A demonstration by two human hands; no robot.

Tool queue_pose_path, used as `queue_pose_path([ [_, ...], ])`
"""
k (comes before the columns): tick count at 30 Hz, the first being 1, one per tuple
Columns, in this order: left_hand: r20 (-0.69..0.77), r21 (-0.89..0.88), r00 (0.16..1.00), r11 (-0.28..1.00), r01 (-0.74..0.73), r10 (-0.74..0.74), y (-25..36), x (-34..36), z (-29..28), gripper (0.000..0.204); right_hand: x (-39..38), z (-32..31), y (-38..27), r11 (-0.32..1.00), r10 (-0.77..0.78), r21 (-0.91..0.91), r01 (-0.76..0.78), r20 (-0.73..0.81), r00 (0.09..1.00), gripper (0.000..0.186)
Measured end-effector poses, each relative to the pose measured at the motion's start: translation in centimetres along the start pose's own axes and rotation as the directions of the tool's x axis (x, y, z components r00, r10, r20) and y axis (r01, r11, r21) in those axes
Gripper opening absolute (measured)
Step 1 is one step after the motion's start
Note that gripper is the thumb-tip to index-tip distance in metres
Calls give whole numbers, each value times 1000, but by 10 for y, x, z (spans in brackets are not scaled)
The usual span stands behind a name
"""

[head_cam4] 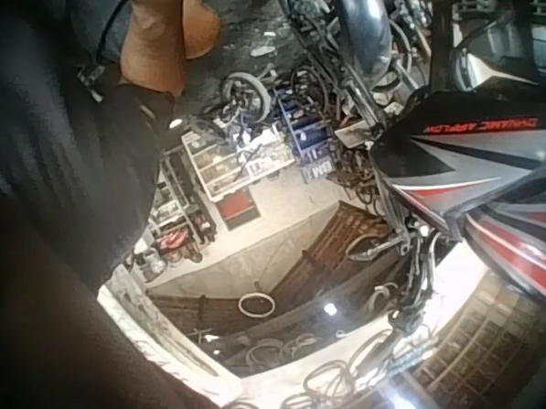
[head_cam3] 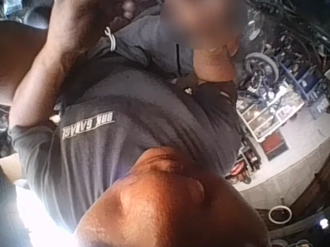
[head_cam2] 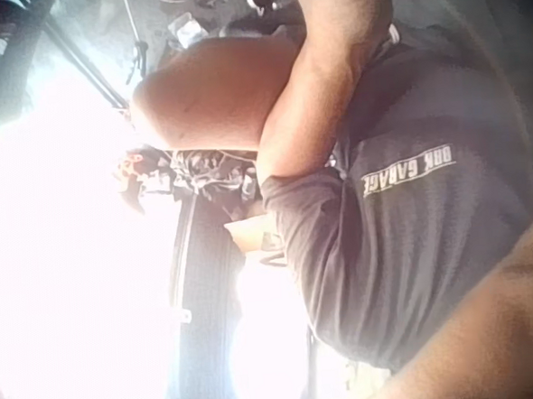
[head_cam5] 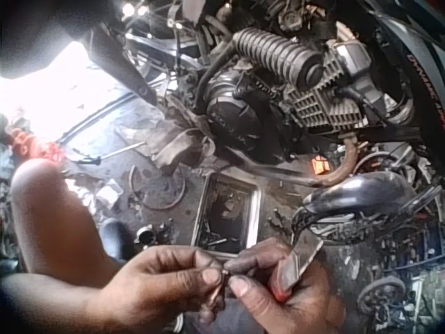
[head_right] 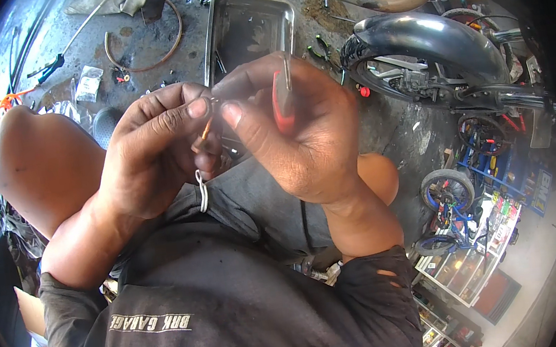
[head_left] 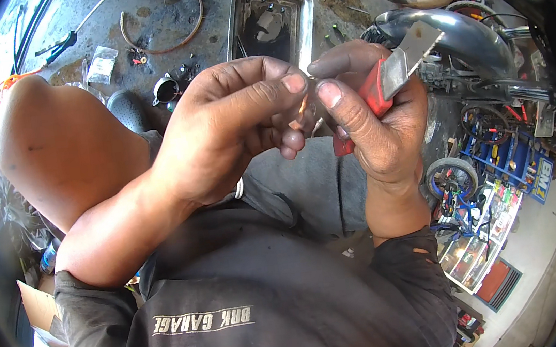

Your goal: The person assembles a motorcycle starter motor by hand, inserting internal components and wires into the housing, using a screwdriver to secure parts, and stripping a wire with a utility knife.

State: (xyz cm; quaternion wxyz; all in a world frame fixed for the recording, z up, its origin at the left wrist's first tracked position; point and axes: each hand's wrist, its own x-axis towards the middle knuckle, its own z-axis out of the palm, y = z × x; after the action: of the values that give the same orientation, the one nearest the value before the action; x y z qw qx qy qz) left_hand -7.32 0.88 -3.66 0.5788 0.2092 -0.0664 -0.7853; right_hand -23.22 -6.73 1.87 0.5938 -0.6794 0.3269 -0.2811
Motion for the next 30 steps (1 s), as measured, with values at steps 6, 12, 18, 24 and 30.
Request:
queue_pose_path([
  [6,21,343,920,862,-373,390,4,-1,11,16,0,-3,-8,967,84,242,-84,10,996,46],
  [12,180,491,792,645,-586,583,9,0,6,13,-7,-16,-13,999,23,38,-27,100,995,53],
  [18,141,463,801,677,-572,582,10,2,-1,16,-2,-18,-23,853,-116,-494,167,132,984,47],
  [24,55,335,844,786,-519,533,16,1,0,21,0,-22,-29,770,-187,-588,248,163,969,45],
  [30,45,386,891,815,-433,452,21,-5,1,20,-4,-23,-28,737,-200,-616,277,193,961,45],
])
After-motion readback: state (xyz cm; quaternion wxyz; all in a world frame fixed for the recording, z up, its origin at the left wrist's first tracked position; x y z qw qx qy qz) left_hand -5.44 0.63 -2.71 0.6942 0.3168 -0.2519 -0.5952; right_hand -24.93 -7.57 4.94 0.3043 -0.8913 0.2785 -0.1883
